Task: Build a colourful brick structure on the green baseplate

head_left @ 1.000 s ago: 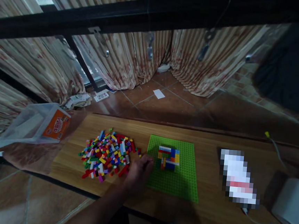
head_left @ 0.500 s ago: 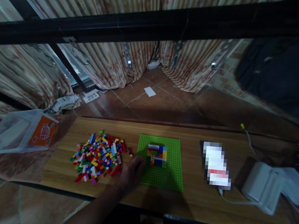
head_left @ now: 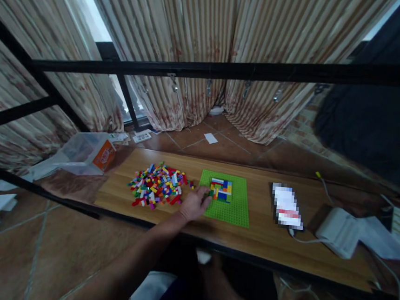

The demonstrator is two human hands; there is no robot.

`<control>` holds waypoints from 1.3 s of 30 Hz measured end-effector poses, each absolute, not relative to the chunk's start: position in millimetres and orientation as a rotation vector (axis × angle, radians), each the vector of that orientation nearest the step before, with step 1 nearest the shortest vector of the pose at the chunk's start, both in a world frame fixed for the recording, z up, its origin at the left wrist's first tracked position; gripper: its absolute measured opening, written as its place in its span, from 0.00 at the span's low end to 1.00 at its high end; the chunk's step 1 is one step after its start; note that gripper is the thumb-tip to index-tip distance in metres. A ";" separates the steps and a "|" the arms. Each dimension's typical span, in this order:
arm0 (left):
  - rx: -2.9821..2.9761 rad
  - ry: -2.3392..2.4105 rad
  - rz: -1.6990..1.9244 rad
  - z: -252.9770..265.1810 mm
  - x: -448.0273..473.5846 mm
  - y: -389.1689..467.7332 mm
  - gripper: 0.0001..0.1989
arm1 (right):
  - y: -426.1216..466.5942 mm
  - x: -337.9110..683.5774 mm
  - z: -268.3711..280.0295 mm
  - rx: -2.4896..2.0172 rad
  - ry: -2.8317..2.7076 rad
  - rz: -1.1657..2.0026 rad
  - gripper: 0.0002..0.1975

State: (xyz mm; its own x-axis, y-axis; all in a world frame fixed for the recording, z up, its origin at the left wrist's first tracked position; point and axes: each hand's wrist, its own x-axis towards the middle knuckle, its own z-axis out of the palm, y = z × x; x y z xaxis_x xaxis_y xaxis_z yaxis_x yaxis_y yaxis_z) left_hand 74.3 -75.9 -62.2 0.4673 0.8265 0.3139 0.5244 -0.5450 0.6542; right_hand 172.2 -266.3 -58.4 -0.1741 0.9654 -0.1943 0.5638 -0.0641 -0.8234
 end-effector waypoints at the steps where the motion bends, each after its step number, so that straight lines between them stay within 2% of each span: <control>1: 2.262 1.140 0.835 -62.2 75.8 -77.2 0.12 | -262.9 177.7 -54.6 -1.618 -1.769 1.136 0.13; 4: 2.257 1.264 0.790 -61.9 82.8 -83.1 0.16 | -243.8 207.4 -34.8 -1.618 -1.727 0.969 0.18; 7: 2.203 1.410 0.731 -61.6 93.2 -91.9 0.20 | -198.0 245.7 -24.2 -1.765 -1.447 0.544 0.25; 10: 2.149 1.461 0.745 -61.5 102.1 -100.0 0.25 | -147.1 269.7 -37.7 -1.858 -1.388 0.288 0.33; 13: 2.101 1.437 0.802 -63.0 103.8 -104.8 0.30 | -124.8 269.1 -64.9 -1.875 -1.462 0.253 0.35; 16: 2.076 1.408 0.826 -66.5 98.4 -109.6 0.32 | -132.1 253.8 -87.0 -1.850 -1.602 0.142 0.33; 20: 2.081 1.344 0.841 -71.6 89.6 -118.7 0.31 | -148.2 241.1 -96.0 -1.860 -1.720 -0.040 0.31; 29: 1.901 1.274 1.022 -61.7 51.5 -128.4 0.25 | -146.1 246.3 -100.9 -1.833 -1.802 -0.169 0.28; 35: 1.775 1.720 1.284 -36.5 -31.2 -112.0 0.16 | -148.8 244.8 -98.4 -1.854 -1.810 -0.179 0.29; 39: 1.712 2.061 1.230 -29.9 -79.0 -91.9 0.17 | -149.3 244.8 -96.3 -1.840 -1.810 -0.163 0.29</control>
